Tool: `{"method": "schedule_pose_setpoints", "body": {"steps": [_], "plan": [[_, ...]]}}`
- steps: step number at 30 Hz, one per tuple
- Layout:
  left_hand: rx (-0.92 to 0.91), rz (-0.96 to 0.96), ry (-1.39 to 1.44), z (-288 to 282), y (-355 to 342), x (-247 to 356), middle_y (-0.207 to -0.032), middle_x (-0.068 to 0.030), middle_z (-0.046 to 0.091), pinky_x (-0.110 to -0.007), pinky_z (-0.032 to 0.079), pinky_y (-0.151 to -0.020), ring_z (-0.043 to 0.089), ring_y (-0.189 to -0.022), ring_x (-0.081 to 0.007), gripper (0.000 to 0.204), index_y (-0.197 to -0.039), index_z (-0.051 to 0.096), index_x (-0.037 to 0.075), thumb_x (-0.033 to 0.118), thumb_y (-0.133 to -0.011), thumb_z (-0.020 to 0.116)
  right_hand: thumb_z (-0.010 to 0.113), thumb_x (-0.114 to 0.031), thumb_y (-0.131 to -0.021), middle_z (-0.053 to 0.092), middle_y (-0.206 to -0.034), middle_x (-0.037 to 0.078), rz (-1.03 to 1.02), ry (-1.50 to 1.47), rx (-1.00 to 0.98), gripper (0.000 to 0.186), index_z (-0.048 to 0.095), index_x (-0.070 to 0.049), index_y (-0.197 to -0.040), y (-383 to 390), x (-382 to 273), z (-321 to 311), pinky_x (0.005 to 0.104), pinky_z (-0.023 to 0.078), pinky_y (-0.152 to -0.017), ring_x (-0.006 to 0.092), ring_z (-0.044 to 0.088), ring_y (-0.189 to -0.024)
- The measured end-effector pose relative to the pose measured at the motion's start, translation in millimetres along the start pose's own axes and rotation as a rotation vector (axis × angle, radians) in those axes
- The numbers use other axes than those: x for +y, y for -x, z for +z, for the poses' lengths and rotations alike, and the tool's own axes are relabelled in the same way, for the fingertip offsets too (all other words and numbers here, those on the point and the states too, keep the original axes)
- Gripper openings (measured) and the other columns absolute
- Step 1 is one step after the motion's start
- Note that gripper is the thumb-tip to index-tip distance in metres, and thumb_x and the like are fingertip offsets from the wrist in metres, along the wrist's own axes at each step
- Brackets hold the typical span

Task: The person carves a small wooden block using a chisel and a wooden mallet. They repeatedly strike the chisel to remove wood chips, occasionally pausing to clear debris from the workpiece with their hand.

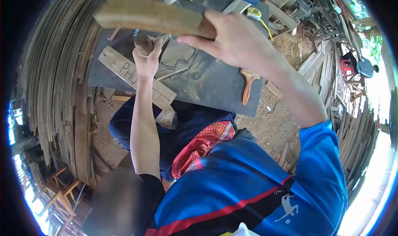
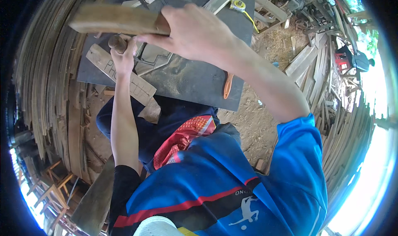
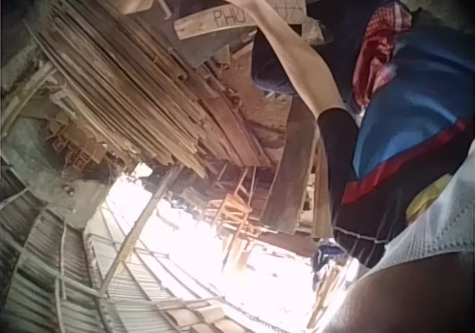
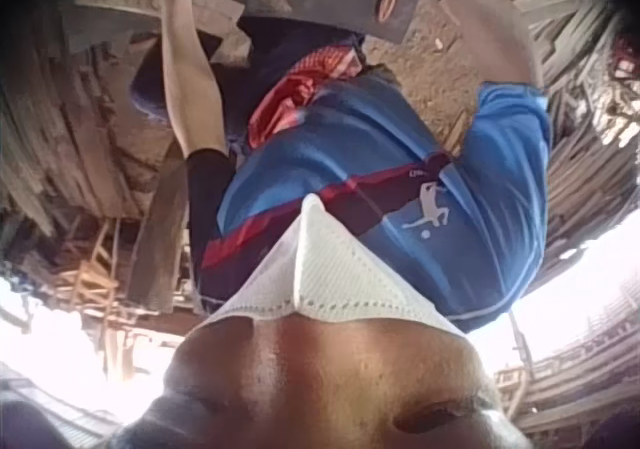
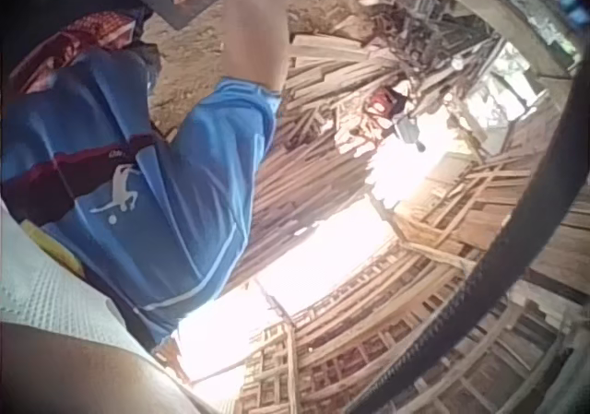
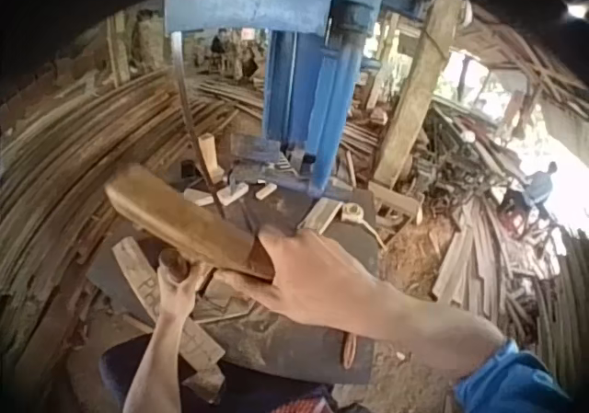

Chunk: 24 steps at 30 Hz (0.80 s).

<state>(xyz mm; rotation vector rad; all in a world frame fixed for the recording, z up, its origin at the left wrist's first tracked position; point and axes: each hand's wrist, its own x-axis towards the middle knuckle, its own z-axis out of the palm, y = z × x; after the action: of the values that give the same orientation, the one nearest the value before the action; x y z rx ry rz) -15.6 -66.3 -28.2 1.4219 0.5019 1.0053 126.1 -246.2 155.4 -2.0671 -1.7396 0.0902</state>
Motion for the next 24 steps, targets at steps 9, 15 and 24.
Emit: {"method": "schedule_pose_setpoints", "body": {"steps": [9,15,24], "plan": [[-0.019,0.036,-0.064,-4.7,-1.6,-8.3,-0.069,0.0058,0.057,-0.022,0.038,-0.057,0.048,-0.062,-0.0025,0.013,-0.081,0.064,0.004,0.004,-0.092,0.071,0.065,-0.064,-0.090,0.065,-0.061,0.019,0.031,0.020,-0.100,0.072,0.062,0.008,-0.092,4.3,-9.5,-8.9,0.0428,0.058,-0.054,0.0368,0.070,-0.059],[-0.031,0.007,0.024,3.8,2.9,4.3,-0.069,0.0080,0.056,-0.024,0.036,-0.055,0.046,-0.061,-0.0021,0.017,-0.077,0.062,0.003,0.004,-0.091,0.072,0.064,-0.067,-0.088,0.064,-0.063,0.022,0.069,0.096,-0.122,0.070,0.061,0.003,-0.084,6.3,-1.9,21.8,0.0488,0.054,-0.059,0.0395,0.069,-0.065],[-0.006,-0.049,-0.056,-4.1,-9.5,1.7,-0.064,0.0044,0.052,-0.024,0.033,-0.053,0.044,-0.056,-0.0046,0.016,-0.077,0.060,0.005,0.005,-0.089,0.071,0.067,-0.053,-0.094,0.062,-0.058,0.009,0.488,-0.659,-0.112,0.058,0.064,0.004,-0.104,58.5,27.0,47.6,0.0335,0.050,-0.046,0.0170,0.063,-0.048]]}}
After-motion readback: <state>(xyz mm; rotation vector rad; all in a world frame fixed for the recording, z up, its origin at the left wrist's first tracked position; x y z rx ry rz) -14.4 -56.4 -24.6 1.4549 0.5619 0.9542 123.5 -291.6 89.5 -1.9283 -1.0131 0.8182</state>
